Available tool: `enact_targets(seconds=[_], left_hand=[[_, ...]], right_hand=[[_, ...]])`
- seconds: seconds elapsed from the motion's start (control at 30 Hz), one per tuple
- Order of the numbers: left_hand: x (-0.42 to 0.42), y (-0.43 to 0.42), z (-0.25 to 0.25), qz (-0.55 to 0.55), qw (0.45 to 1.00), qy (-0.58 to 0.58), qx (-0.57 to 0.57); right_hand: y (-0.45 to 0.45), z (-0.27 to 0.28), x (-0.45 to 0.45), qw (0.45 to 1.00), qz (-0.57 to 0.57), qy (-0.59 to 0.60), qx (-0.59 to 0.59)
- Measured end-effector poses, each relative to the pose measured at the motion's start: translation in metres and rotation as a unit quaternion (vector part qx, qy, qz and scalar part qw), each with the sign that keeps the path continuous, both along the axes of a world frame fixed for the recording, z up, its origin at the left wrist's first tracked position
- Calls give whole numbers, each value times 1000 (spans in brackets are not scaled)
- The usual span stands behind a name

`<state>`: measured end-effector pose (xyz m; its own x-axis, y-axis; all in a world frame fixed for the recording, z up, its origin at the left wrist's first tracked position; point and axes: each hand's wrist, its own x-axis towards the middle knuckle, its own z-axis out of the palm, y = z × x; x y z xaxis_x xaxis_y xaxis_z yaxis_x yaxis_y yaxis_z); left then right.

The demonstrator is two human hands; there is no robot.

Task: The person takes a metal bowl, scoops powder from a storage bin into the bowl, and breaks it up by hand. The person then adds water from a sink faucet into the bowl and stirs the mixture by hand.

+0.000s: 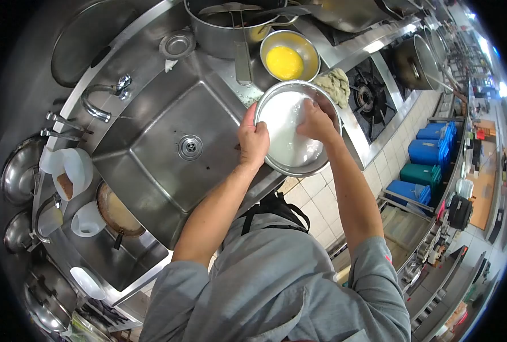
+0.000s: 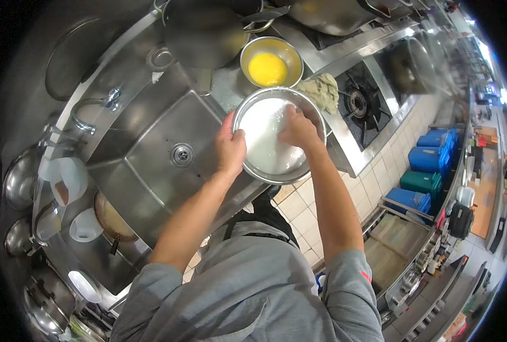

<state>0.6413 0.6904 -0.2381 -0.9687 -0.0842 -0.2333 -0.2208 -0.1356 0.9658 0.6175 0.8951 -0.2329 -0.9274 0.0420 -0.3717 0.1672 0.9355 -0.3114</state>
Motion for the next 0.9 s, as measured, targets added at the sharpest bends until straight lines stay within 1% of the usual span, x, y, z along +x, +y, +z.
enact_targets(seconds=[0.03, 0.1, 0.13, 0.17, 0.27, 0.3, 0.33, 0.4, 0.43, 0.47, 0.5, 0.53, 0.6, 0.73, 0.83, 0.9], left_hand=[[0, 1, 0, 6, 1000, -15, 14], [-2, 1, -6, 10, 1000, -13, 27], [-1, 1, -7, 11, 1000, 9, 0], [-1, 2, -8, 11, 999, 31, -24], [-4, 2, -20, 5, 999, 32, -40], [-3, 2, -22, 2, 998, 21, -56], [-2, 3, -23, -2, 1000, -2, 1], [-1, 3, -20, -6, 1000, 6, 8], [-1, 2, -18, -5, 1000, 14, 13], [-1, 2, -18, -6, 1000, 21, -14], [-2, 1, -17, -6, 1000, 21, -15], [-2, 1, -17, -8, 1000, 24, -5], [-2, 0, -13, -11, 1000, 26, 5], [-1, 0, -11, -11, 1000, 8, 28], [-1, 2, -9, -9, 999, -2, 47], [-1, 2, -11, -6, 999, -6, 54]], right_hand=[[4, -11, -1, 1000, 3, 1, -2], [7, -36, 0, 998, -12, 42, -50], [8, -58, 6, 994, 15, 99, -50], [-1, -52, 11, 994, 14, 99, -51], [-43, 2, 25, 999, 34, -3, -27], [-44, 3, 31, 999, 28, -5, -24], [-45, 4, 35, 997, 65, -5, -30], [-43, 3, 47, 990, 122, 18, -65], [-41, 3, 54, 990, 120, 18, -65], [-41, 9, 61, 987, 148, 34, -53], [-43, 15, 67, 982, 177, 50, -41], [-44, 20, 71, 982, 177, 50, -41], [-45, 28, 76, 979, 201, 33, 20], [-43, 21, 69, 978, 200, 29, 42], [-45, 14, 61, 981, 189, 46, 10], [-46, 7, 55, 989, 144, 38, -10]])
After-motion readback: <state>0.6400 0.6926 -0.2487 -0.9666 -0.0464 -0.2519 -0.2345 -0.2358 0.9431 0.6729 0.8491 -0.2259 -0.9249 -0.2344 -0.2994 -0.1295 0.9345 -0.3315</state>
